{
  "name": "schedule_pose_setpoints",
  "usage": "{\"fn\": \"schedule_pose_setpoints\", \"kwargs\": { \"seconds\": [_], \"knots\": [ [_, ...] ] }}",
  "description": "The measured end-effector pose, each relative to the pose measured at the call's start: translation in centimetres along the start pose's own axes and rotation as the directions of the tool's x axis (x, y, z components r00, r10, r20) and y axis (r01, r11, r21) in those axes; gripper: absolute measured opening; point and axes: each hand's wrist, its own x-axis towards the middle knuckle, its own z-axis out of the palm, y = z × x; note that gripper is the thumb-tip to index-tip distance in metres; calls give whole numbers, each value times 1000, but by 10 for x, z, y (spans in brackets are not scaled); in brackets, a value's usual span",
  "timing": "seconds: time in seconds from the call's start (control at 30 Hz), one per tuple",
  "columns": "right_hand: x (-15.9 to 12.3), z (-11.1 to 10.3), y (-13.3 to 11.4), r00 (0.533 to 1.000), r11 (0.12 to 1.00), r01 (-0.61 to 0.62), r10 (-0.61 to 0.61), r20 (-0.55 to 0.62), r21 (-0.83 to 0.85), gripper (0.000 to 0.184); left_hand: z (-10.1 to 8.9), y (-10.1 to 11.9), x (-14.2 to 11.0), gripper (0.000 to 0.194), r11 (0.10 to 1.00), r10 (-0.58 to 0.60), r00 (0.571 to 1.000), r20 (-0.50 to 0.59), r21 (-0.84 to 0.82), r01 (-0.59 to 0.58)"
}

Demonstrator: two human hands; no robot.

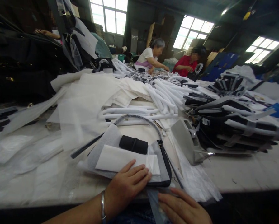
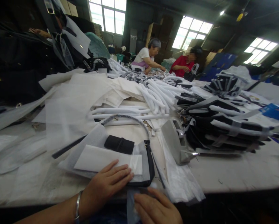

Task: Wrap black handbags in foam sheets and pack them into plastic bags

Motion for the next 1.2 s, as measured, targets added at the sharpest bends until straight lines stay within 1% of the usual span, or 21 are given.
{"fn": "schedule_pose_setpoints", "kwargs": {
  "seconds": [0.03, 0.07, 0.13, 0.17, 0.23, 0.33, 0.4, 0.47, 0.6, 0.7, 0.8, 0.93, 1.0, 1.1, 1.2],
  "knots": [
    [7, -2, 5, 1000, 1000, -9, 9, -3, -12, 24, 0, 0, 0, 34, 1000, -5, 1000, -3, -1, 5],
    [14, -3, 9, 999, 999, -43, 43, -5, -23, 22, 0, 1, 0, 34, 1000, -10, 1000, -7, -3, 10],
    [24, 0, 15, 991, 990, -137, 136, -12, -19, 21, 1, 1, 0, 34, 1000, -18, 1000, -16, -4, 18],
    [28, 2, 17, 982, 983, -186, 186, -17, -4, 21, 1, 1, 0, 34, 1000, -20, 1000, -21, -4, 20],
    [34, 10, 22, 956, 954, -294, 294, 17, 49, 20, 3, 2, 0, 32, 1000, -25, 999, -37, -6, 25],
    [41, 21, 30, 889, 879, -455, 438, 134, 142, 18, 5, 3, -1, 29, 999, -40, 998, -57, -27, 39],
    [42, 26, 35, 849, 833, -522, 489, 199, 183, 15, 6, 3, -1, 29, 998, -46, 997, -59, -32, 44],
    [42, 30, 40, 812, 788, -579, 534, 235, 211, 10, 6, 3, -1, 29, 999, -44, 998, -55, -31, 42],
    [41, 32, 45, 714, 676, -697, 625, 315, 240, 7, 4, 0, -1, 30, 998, -35, 997, -65, -46, 32],
    [41, 33, 47, 663, 629, -744, 655, 362, 224, 11, 4, -1, 0, 31, 998, -35, 997, -71, -62, 31],
    [41, 34, 51, 630, 594, -772, 669, 394, 226, 12, 3, -2, 2, 34, 998, -25, 998, -64, -56, 21],
    [41, 39, 55, 583, 543, -809, 694, 422, 225, 12, 5, -4, 2, 38, 1000, 21, 999, -35, 12, -20],
    [40, 42, 57, 563, 519, -824, 711, 421, 227, 11, 6, -5, 1, 37, 998, 48, 998, -41, 49, -46],
    [38, 47, 59, 551, 491, -834, 722, 419, 250, 13, 7, -6, 0, 37, 992, 84, 996, -43, 99, -80],
    [36, 50, 62, 552, 477, -834, 722, 418, 277, 16, 7, -6, 1, 39, 978, 128, 992, -1, 163, -126]
  ]
}}
